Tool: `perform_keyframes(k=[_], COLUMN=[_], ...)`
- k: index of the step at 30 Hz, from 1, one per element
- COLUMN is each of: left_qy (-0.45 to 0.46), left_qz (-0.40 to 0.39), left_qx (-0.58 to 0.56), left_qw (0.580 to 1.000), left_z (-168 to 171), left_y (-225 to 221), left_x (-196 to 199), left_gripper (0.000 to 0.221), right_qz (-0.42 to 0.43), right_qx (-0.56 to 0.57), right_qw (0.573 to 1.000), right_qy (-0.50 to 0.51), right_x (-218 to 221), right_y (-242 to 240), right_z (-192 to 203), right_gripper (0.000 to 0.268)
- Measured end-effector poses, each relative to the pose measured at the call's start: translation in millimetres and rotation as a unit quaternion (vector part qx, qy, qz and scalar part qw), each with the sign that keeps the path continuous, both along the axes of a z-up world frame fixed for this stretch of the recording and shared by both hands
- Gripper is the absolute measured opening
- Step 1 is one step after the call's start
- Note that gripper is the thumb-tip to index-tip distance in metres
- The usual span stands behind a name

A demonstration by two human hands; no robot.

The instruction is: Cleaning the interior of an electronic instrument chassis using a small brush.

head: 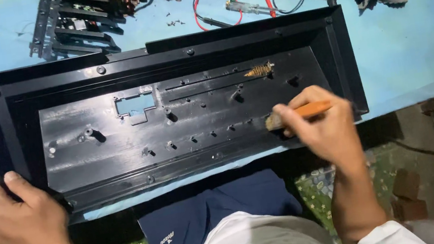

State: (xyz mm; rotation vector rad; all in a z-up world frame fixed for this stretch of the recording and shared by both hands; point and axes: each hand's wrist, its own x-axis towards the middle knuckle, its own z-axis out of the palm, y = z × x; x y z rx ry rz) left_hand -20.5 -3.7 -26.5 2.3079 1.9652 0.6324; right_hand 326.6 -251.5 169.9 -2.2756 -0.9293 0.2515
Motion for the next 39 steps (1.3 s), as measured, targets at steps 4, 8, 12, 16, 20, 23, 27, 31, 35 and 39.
perform_keyframes(k=[4, 8, 12, 16, 20, 23, 27, 31, 35, 39], left_qy=[-0.003, 0.005, 0.001, -0.001, -0.005, 0.015, 0.003, 0.005, -0.006, 0.006], left_qz=[0.007, -0.002, -0.008, 0.005, -0.002, -0.001, 0.001, 0.001, 0.000, 0.001], left_qx=[-0.004, 0.012, 0.025, 0.003, 0.004, 0.009, 0.016, 0.009, 0.003, 0.018], left_qw=[1.000, 1.000, 1.000, 1.000, 1.000, 1.000, 1.000, 1.000, 1.000, 1.000], left_z=[2.6, 1.4, -1.2, 11.6, 10.1, -1.5, -0.5, 2.4, 4.6, -4.4], left_y=[2.6, 0.7, 0.8, 0.7, 0.2, 1.1, -0.3, 0.3, 0.0, -0.9], left_x=[0.6, 1.5, 0.3, 5.7, 5.4, 0.2, 0.8, 1.9, 1.7, -2.6], left_gripper=[0.042, 0.038, 0.038, 0.038, 0.034, 0.039, 0.040, 0.042, 0.040, 0.039], right_qz=[-0.048, 0.064, 0.168, 0.152, 0.008, 0.018, 0.097, 0.095, 0.019, 0.027], right_qx=[0.028, -0.033, 0.054, 0.052, -0.034, -0.092, 0.025, 0.069, -0.026, -0.048], right_qw=[0.992, 0.969, 0.984, 0.983, 0.993, 0.972, 0.988, 0.974, 0.986, 0.983], right_qy=[-0.114, -0.235, -0.015, 0.093, -0.113, -0.215, -0.118, 0.193, -0.161, -0.178], right_x=[27.4, 23.7, -13.4, 4.2, 33.2, 39.0, -1.4, 14.3, 46.8, 12.9], right_y=[-17.5, -10.5, 26.3, 20.5, -13.4, -19.3, 13.1, 0.1, -28.4, -0.8], right_z=[-7.7, -24.3, -25.3, -12.3, 2.4, -17.4, -28.6, -19.2, -16.8, -36.7], right_gripper=[0.030, 0.049, 0.029, 0.010, 0.031, 0.037, 0.040, 0.017, 0.025, 0.038])
